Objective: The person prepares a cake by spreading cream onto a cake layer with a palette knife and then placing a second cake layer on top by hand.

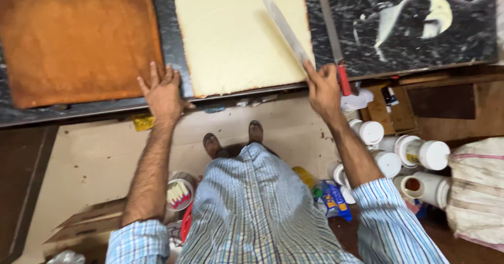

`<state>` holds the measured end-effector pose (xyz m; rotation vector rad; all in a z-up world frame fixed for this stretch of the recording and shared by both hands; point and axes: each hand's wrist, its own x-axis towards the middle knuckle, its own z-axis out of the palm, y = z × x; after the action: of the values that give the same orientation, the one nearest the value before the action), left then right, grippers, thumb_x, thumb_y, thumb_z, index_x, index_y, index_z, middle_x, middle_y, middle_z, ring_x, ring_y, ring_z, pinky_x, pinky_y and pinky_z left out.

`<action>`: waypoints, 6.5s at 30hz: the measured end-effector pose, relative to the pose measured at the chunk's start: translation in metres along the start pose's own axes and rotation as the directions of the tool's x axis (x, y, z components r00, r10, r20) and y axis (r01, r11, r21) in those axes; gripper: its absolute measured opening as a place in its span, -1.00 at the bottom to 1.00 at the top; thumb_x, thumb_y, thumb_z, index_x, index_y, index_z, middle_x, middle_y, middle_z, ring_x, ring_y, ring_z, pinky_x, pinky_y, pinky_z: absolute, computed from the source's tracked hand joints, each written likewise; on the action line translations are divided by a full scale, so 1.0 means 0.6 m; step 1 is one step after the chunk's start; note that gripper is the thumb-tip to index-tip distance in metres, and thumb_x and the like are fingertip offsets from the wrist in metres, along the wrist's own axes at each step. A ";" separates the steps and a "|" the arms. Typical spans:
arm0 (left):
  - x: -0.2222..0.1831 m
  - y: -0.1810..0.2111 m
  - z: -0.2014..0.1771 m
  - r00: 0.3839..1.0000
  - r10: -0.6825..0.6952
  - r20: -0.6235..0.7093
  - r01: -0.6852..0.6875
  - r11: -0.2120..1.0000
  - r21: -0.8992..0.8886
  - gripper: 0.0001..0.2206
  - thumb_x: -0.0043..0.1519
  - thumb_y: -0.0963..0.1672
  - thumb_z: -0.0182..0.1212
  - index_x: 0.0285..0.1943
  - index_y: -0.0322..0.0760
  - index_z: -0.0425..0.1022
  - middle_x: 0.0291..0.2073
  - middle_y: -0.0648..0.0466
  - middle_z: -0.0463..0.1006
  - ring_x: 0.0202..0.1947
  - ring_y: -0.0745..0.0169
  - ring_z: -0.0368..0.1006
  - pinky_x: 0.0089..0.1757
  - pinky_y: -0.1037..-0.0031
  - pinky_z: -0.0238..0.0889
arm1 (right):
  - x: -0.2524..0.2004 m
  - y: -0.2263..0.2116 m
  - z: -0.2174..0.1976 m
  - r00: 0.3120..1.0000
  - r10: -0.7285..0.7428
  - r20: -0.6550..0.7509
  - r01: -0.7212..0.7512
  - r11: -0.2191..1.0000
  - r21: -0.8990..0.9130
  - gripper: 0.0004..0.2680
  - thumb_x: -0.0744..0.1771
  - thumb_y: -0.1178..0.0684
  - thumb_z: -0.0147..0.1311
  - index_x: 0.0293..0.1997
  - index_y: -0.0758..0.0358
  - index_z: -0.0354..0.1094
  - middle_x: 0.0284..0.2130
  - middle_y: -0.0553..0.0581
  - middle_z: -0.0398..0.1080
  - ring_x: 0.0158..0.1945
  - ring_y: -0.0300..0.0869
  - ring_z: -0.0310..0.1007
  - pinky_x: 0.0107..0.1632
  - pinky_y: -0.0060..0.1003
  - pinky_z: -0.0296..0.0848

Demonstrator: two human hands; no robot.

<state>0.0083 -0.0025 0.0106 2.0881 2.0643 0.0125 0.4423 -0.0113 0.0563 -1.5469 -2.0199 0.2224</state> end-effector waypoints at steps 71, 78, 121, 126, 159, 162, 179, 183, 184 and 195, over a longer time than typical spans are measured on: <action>0.019 0.017 0.050 0.994 -0.089 -0.070 0.100 0.983 0.156 -0.27 -0.14 -0.09 0.55 0.33 -0.15 0.48 0.41 0.10 0.37 0.52 -0.14 -0.03 0.33 -0.28 -0.23 | 0.082 0.079 0.035 0.879 0.386 0.279 -0.283 0.895 -0.345 -0.67 0.45 0.06 -0.06 0.43 -0.15 0.28 -0.26 0.40 0.34 -0.20 0.17 0.44 -0.07 0.06 0.48; 0.029 0.009 0.096 0.978 -0.093 -0.184 0.115 0.987 0.114 -0.62 0.21 -0.18 0.17 0.24 -0.20 0.54 0.35 0.07 0.43 0.50 -0.16 0.01 0.31 -0.33 -0.25 | 0.126 -0.184 0.182 0.883 0.272 0.382 -0.248 0.962 -0.113 -0.56 0.37 0.19 -0.12 0.48 -0.07 0.13 -0.19 0.40 0.30 -0.30 0.22 0.44 -0.16 0.07 0.51; -0.008 -0.092 -0.045 0.986 0.150 -0.075 -0.167 0.913 -0.372 -0.30 -0.14 -0.04 0.59 0.25 -0.22 0.51 0.34 -0.03 0.41 0.45 -0.23 0.08 0.27 -0.07 0.00 | 0.071 0.021 -0.021 0.904 0.361 0.231 -0.427 0.718 0.549 -0.84 0.30 0.38 0.20 -0.06 0.40 0.52 -0.10 0.18 0.54 0.02 -0.20 0.52 0.16 -0.33 0.50; 0.020 -0.335 -0.097 0.843 -0.382 -0.379 0.125 0.825 -0.552 -0.54 0.15 -0.06 0.58 0.14 -0.35 0.55 0.15 -0.13 0.55 0.21 -0.17 0.46 0.20 0.20 0.29 | 0.194 -0.291 0.172 0.599 -0.013 0.801 -0.729 0.404 0.552 -0.60 0.31 0.28 0.11 0.33 0.47 0.24 0.11 0.29 0.46 0.17 -0.08 0.49 0.22 -0.24 0.45; 0.105 -0.427 -0.163 0.944 -0.115 0.309 0.237 -0.411 -0.880 -0.37 0.19 -0.35 0.32 0.45 -0.37 0.17 0.08 0.00 0.54 0.05 0.23 0.51 0.15 0.39 0.42 | 0.335 -0.331 0.165 0.594 0.197 0.780 -0.789 -0.045 0.613 -0.44 0.26 0.38 0.09 0.47 0.35 0.06 0.19 0.28 0.38 0.16 -0.03 0.47 0.00 -0.29 0.54; 0.109 -0.269 -0.115 0.934 0.015 0.356 0.328 -0.426 -0.843 -0.28 0.13 -0.22 0.41 0.53 -0.52 0.24 0.23 -0.15 0.53 0.15 0.10 0.50 0.14 0.35 0.40 | 0.319 -0.270 0.044 0.609 0.464 0.643 -0.778 0.191 0.598 -0.51 0.24 0.36 0.05 0.38 0.41 0.25 0.07 0.19 0.47 -0.18 -0.17 0.43 -0.55 -0.55 0.15; 0.211 0.045 0.002 0.942 -0.015 0.334 0.280 -0.510 -0.813 -0.38 0.10 -0.20 0.44 0.37 -0.48 0.32 0.04 -0.18 0.61 -0.02 0.07 0.60 -0.05 0.34 0.52 | 0.303 0.028 -0.048 0.706 0.415 0.574 -0.704 0.322 0.633 -0.54 0.28 0.41 0.18 0.37 0.48 0.23 0.13 0.30 0.46 0.13 0.02 0.53 0.30 -0.04 0.52; 0.209 0.056 0.014 0.937 -0.041 0.347 0.286 -0.478 -0.831 -0.29 0.09 -0.17 0.45 0.43 -0.48 0.21 0.05 -0.22 0.60 -0.02 0.03 0.61 -0.06 0.32 0.54 | 0.312 0.048 -0.051 0.711 0.371 0.598 -0.704 0.379 0.601 -0.62 0.31 0.41 0.18 0.28 0.49 0.25 0.11 0.31 0.47 0.10 0.02 0.54 0.22 -0.11 0.51; 0.210 0.056 0.014 0.942 -0.038 0.334 0.273 -0.495 -0.825 -0.28 0.08 -0.16 0.44 0.43 -0.50 0.22 0.05 -0.25 0.61 -0.03 0.01 0.62 -0.07 0.31 0.55 | 0.312 0.051 -0.049 0.709 0.374 0.598 -0.705 0.363 0.609 -0.63 0.31 0.42 0.19 0.27 0.49 0.25 0.10 0.31 0.47 0.10 0.02 0.54 0.21 -0.11 0.52; 0.213 0.031 0.003 0.912 -0.019 0.409 0.372 -0.378 -0.848 -0.25 0.09 -0.14 0.43 0.44 -0.52 0.12 0.09 -0.29 0.54 0.02 -0.03 0.60 -0.05 0.25 0.57 | 0.301 0.061 -0.029 0.691 0.392 0.607 -0.720 0.294 0.629 -0.53 0.30 0.42 0.21 0.39 0.51 0.20 0.11 0.33 0.46 0.12 0.02 0.54 0.24 -0.11 0.53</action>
<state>0.0300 0.1238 -0.0060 0.3985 1.0983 1.0525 0.4530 0.1640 0.1153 -1.4821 -1.0384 1.6325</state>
